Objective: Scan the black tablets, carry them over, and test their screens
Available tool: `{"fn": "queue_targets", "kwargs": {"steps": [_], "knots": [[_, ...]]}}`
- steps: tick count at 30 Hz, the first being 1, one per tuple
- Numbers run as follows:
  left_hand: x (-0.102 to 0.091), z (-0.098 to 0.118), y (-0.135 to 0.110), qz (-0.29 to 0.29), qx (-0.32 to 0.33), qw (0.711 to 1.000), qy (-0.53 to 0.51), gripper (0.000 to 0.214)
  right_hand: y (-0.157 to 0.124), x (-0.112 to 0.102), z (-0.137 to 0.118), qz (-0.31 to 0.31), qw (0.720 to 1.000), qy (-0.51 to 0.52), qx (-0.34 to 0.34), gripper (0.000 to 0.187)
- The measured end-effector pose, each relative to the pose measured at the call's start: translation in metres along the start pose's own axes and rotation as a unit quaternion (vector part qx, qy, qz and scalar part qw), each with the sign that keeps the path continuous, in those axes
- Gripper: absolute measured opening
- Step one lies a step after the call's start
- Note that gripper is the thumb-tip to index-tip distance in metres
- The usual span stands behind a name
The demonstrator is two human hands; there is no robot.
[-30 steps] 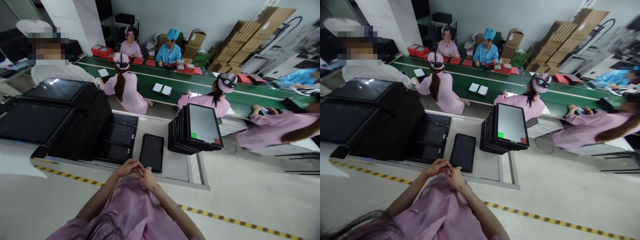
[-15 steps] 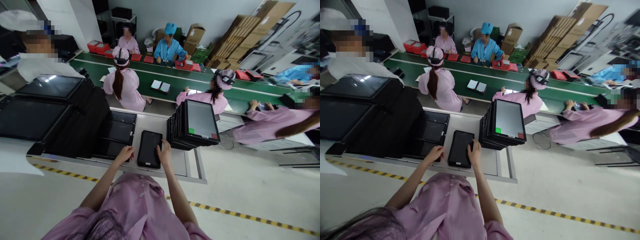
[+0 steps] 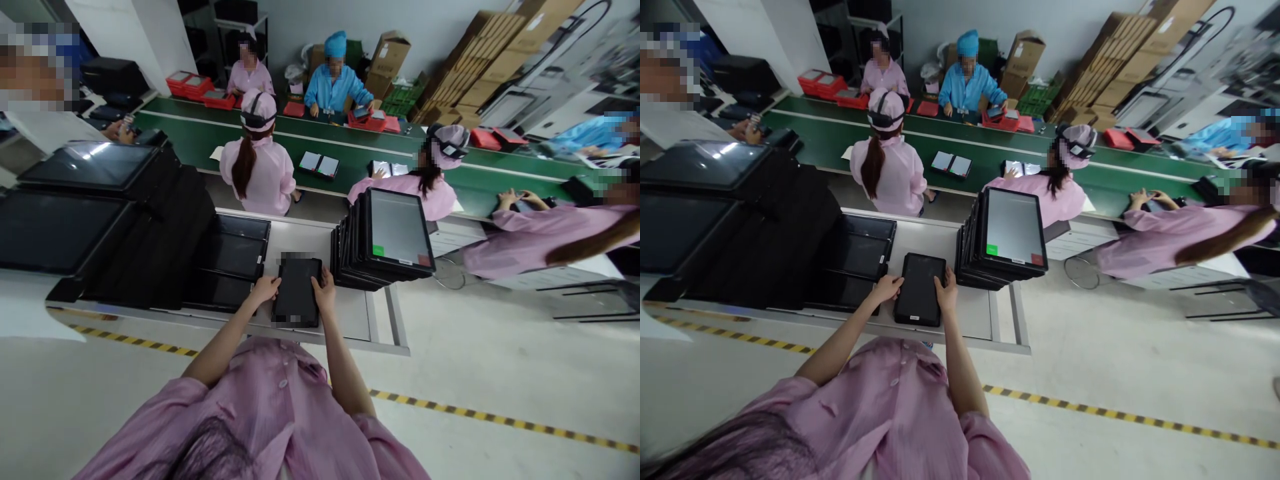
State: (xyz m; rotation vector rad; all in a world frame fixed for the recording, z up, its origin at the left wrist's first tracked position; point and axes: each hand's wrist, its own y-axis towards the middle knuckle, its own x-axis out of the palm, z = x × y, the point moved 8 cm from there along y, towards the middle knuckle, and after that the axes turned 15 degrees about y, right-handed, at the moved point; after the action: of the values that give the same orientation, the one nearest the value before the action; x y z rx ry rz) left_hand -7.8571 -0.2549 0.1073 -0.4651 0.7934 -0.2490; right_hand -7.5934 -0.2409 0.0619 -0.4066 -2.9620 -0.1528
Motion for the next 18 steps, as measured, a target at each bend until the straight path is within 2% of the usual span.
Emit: {"fn": "queue_targets", "kwargs": {"steps": [5, 11, 14, 18], "knots": [[-0.001, 0.0, 0.002, -0.005, 0.001, 1.0, -0.027, 0.041, 0.003, 0.006, 0.0, -0.034, 0.999, -0.01, -0.003, 0.082], [0.001, -0.001, 0.005, -0.012, 0.0, 0.999, -0.05, 0.035, 0.003, 0.005, 0.001, -0.033, 0.999, -0.002, 0.006, 0.09], [0.01, -0.009, -0.008, -0.024, -0.001, 0.998, -0.059, 0.035, -0.01, 0.002, 0.002, -0.033, 0.999, 0.019, 0.016, 0.091], [0.028, -0.024, -0.038, -0.04, 0.003, 0.997, -0.072, 0.039, -0.038, -0.006, 0.006, -0.023, 0.999, 0.036, 0.029, 0.089]]}}
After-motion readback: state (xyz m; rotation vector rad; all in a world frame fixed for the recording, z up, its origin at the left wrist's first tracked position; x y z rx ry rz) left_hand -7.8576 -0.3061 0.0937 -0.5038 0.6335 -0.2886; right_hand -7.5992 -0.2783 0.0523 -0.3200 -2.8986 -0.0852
